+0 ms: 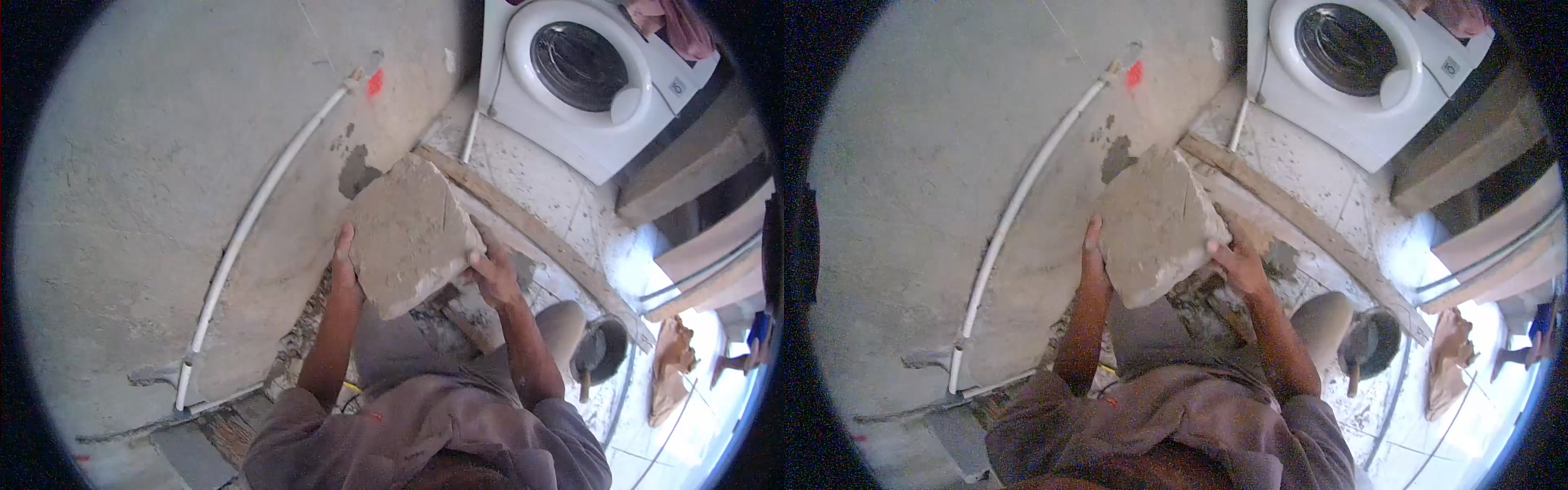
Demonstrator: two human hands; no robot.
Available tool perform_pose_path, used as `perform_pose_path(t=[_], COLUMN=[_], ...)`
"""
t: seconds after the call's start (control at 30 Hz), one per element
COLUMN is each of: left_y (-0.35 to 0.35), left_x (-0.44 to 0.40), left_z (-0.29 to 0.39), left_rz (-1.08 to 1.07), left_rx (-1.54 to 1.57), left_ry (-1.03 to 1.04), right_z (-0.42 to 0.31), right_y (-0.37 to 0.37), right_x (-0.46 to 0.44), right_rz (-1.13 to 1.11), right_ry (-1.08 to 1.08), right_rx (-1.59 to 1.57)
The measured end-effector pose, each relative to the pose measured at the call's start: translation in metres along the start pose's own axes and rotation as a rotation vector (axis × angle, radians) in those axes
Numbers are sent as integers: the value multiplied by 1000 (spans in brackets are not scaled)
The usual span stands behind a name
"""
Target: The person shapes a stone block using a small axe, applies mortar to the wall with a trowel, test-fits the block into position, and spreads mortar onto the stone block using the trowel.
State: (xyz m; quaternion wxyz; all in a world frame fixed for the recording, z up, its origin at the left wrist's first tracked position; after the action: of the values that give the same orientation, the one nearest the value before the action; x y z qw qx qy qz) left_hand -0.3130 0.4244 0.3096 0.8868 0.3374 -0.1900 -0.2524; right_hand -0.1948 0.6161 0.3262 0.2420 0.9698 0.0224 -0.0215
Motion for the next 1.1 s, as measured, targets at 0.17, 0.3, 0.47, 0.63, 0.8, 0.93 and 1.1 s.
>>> perform_pose_path(t=[0.17,0.3,0.47,0.63,0.8,0.93,1.1], left_y=[9,4,-3,17,52,62,48], left_x=[-1,3,-1,5,11,12,7], left_z=[-27,-31,-29,-16,15,17,0], left_rz=[-72,-86,-95,-175,-277,-370,-402], left_rx=[54,64,62,204,90,-39,-199], left_ry=[-134,-122,8,101,276,305,189], right_z=[-10,-18,-37,-58,-51,-22,6], right_y=[-5,2,-6,0,5,-20,-32], right_x=[24,26,30,34,44,58,71], right_rz=[152,109,108,84,66,65,117], right_ry=[76,54,-25,-114,-182,-157,-192], right_rx=[-44,-40,287,275,-26,-66,-238])
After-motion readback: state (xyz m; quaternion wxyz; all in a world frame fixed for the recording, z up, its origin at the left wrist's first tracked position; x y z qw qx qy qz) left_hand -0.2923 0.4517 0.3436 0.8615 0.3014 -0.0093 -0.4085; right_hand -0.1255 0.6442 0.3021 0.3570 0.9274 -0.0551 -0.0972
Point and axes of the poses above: each hand's wrist, its own x-axis away from the middle knuckle, its own y-axis out of the palm, z = x × y, the point moved 10 cm from there along -x, towards the middle knuckle, and after that the axes turned 15 degrees about -z, right-handed, at the moved point
